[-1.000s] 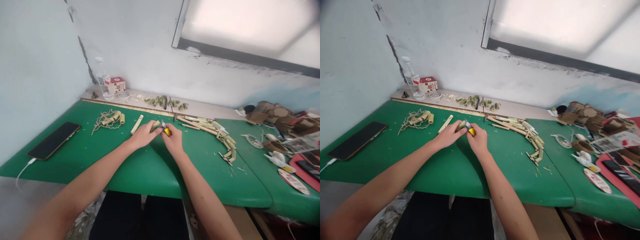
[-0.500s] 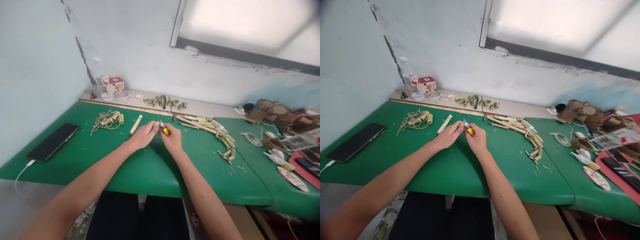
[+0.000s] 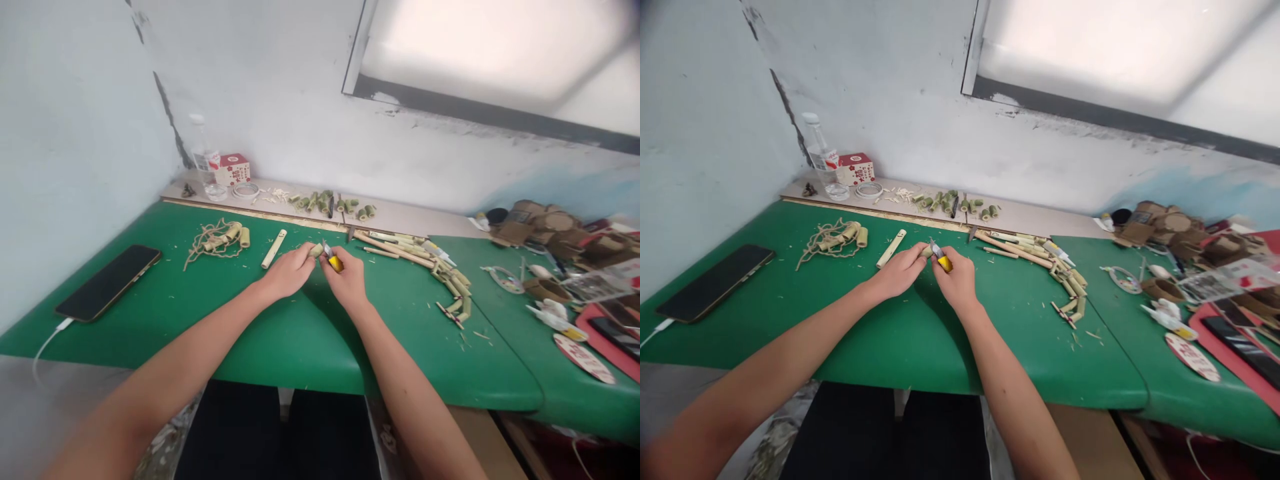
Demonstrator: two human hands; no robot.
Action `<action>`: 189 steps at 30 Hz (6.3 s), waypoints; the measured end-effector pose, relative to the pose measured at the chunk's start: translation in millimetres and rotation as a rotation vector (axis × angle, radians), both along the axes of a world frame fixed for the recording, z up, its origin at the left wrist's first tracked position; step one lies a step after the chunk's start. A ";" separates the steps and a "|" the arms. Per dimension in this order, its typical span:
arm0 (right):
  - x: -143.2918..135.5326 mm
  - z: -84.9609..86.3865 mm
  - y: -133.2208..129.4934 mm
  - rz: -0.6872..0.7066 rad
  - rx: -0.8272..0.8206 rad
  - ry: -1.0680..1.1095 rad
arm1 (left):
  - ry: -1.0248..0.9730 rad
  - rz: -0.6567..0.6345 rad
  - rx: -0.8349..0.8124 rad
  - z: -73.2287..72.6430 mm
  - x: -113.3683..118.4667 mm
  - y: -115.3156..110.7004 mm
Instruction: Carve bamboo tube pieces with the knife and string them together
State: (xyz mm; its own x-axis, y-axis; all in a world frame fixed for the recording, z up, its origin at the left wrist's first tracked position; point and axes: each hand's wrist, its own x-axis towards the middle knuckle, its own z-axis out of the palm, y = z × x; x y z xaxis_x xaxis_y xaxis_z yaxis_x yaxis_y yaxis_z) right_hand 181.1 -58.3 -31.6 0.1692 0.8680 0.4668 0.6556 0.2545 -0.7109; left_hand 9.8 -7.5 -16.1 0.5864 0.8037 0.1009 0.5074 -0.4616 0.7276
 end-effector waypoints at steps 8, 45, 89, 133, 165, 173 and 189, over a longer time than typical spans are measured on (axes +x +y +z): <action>1.3 0.2 -0.5 -0.007 -0.018 0.001 | 0.019 0.005 0.017 -0.4 -0.2 0.4; 4.5 -1.4 -0.4 0.177 -0.164 -0.102 | -0.569 -0.075 -0.550 -3.1 3.2 11.4; 3.5 -5.5 -3.3 0.106 -0.107 -0.173 | -0.410 -0.136 -0.160 -13.5 -3.6 20.0; 7.2 -0.8 -2.8 0.285 -0.160 -0.073 | -0.488 -0.228 -0.209 -9.5 -7.7 17.1; 10.8 -3.4 -1.6 0.233 -0.172 -0.143 | -0.345 -0.218 -0.195 -4.4 -12.7 14.8; 10.9 -6.7 -1.1 0.189 -0.165 -0.170 | -0.371 -0.217 -0.212 -13.5 -11.4 21.5; 9.9 -8.8 -0.3 0.128 -0.134 -0.139 | -0.513 -0.184 -0.239 -21.5 -2.9 20.6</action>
